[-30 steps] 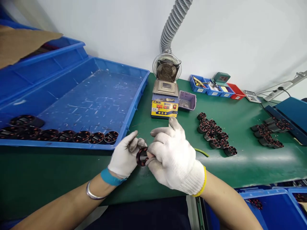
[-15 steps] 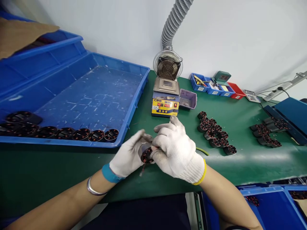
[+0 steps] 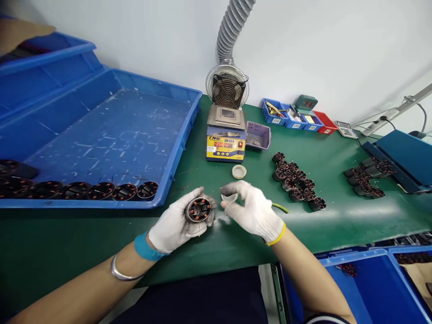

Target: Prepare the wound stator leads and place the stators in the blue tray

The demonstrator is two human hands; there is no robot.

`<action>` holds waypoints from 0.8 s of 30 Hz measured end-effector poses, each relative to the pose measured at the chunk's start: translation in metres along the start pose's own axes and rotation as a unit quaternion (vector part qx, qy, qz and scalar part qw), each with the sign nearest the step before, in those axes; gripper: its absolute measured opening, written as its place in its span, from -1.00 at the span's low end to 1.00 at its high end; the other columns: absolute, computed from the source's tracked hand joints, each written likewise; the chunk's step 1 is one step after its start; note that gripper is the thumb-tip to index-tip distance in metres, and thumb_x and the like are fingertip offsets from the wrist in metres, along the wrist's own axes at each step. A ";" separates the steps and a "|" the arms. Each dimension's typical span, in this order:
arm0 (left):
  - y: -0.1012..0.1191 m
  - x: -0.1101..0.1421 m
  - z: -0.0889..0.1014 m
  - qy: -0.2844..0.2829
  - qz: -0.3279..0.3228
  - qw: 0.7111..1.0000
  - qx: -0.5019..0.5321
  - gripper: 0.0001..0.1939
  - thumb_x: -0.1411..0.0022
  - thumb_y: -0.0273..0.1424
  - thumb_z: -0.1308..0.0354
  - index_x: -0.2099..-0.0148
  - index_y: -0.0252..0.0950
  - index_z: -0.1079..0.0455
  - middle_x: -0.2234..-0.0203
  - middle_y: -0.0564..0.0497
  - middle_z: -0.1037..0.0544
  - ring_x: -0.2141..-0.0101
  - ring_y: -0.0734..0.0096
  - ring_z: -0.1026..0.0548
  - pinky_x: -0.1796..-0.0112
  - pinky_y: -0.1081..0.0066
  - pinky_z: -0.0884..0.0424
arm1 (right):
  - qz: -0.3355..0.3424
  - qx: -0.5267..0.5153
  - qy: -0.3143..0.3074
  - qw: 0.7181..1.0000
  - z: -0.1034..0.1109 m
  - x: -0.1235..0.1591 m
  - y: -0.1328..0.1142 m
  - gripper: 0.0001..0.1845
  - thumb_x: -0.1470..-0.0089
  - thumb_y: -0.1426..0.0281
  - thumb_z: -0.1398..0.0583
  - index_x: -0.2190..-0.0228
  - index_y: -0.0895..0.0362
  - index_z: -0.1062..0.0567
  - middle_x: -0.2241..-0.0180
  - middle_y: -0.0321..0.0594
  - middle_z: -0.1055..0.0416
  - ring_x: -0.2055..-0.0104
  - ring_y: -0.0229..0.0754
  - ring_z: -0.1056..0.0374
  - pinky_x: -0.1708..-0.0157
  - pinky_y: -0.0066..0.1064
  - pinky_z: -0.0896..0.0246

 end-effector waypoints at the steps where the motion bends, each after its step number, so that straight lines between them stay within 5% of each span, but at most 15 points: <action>1: -0.002 0.000 -0.001 -0.008 0.009 1.000 0.014 -0.56 -0.31 -0.10 0.03 0.39 -0.36 -0.38 0.68 -0.08 -0.44 0.78 0.54 -0.26 0.76 0.59 -0.04 | -0.005 0.001 -0.026 1.000 -0.010 0.001 0.003 -0.71 -0.03 0.35 -0.26 0.15 0.05 -0.53 0.11 -0.19 -0.53 0.09 -0.08 -0.47 0.01 -0.17 -0.35; 5: -0.010 0.000 -0.003 -0.026 0.031 0.998 0.049 -0.63 -0.31 -0.15 -0.02 0.42 -0.31 -0.33 0.63 -0.02 -0.47 0.79 0.55 -0.25 0.79 0.57 -0.05 | 0.021 -0.062 -0.070 0.995 -0.033 0.001 0.000 -0.73 -0.08 0.29 -0.22 0.15 0.04 -0.56 0.10 -0.19 -0.53 -0.10 -0.05 -0.37 -0.06 -0.18 -0.30; 10: -0.011 -0.003 0.001 -0.015 0.022 0.998 0.065 -0.67 -0.32 -0.21 -0.02 0.41 -0.33 -0.35 0.63 -0.04 -0.47 0.71 0.45 -0.39 0.77 0.57 -0.15 | 0.021 -0.118 -0.067 0.991 -0.029 -0.003 -0.004 -0.87 -0.09 0.34 -0.21 0.40 0.07 -0.58 0.26 -0.22 -0.56 -0.13 -0.05 -0.34 -0.05 -0.21 -0.29; 15: -0.022 0.000 -0.004 -0.058 0.073 0.994 -0.055 -0.50 -0.28 -0.04 -0.02 0.50 -0.34 -0.37 0.74 -0.04 -0.40 0.85 0.57 -0.15 0.82 0.54 0.08 | 0.094 -0.004 -0.038 0.995 -0.021 -0.002 -0.021 -0.88 -0.06 0.42 -0.21 0.49 0.09 -0.52 0.29 -0.19 -0.53 -0.09 -0.02 -0.36 -0.03 -0.15 -0.30; 20: 0.022 0.004 0.009 0.018 -0.154 0.987 0.049 -0.90 -0.13 -0.37 -0.28 0.37 -0.26 -0.42 0.57 0.10 -0.47 0.51 0.49 -0.48 0.50 0.53 -0.42 | 0.262 0.160 0.031 0.951 -0.010 0.011 -0.075 -0.94 -0.03 0.45 -0.20 0.45 0.10 -0.49 0.37 -0.19 -0.50 -0.06 0.01 -0.36 -0.24 0.10 0.02; 22: 0.031 0.004 0.018 0.057 -0.198 0.974 0.098 -0.79 -0.17 -0.36 -0.23 0.48 -0.22 -0.32 0.68 0.18 -0.33 0.52 0.54 -0.45 0.41 0.56 -0.44 | 0.293 0.188 0.024 0.937 -0.009 0.014 -0.093 -0.93 -0.05 0.44 -0.19 0.44 0.08 -0.49 0.39 -0.22 -0.48 -0.06 0.01 -0.36 -0.28 0.12 0.11; 24: 0.028 0.000 0.022 0.068 -0.174 0.974 0.126 -0.67 -0.22 -0.28 -0.17 0.55 -0.22 -0.24 0.72 0.16 -0.28 0.56 0.52 -0.43 0.45 0.53 -0.43 | 0.299 0.207 0.019 0.931 -0.008 0.014 -0.104 -0.91 -0.06 0.43 -0.17 0.44 0.07 -0.49 0.38 -0.21 -0.47 -0.07 0.03 -0.35 -0.29 0.13 0.13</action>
Point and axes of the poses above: each hand's wrist, its own x-axis away from the middle knuckle, its own z-axis out of the back of the hand, y = z × x, the point moved 9 cm from there along -x, towards the middle knuckle
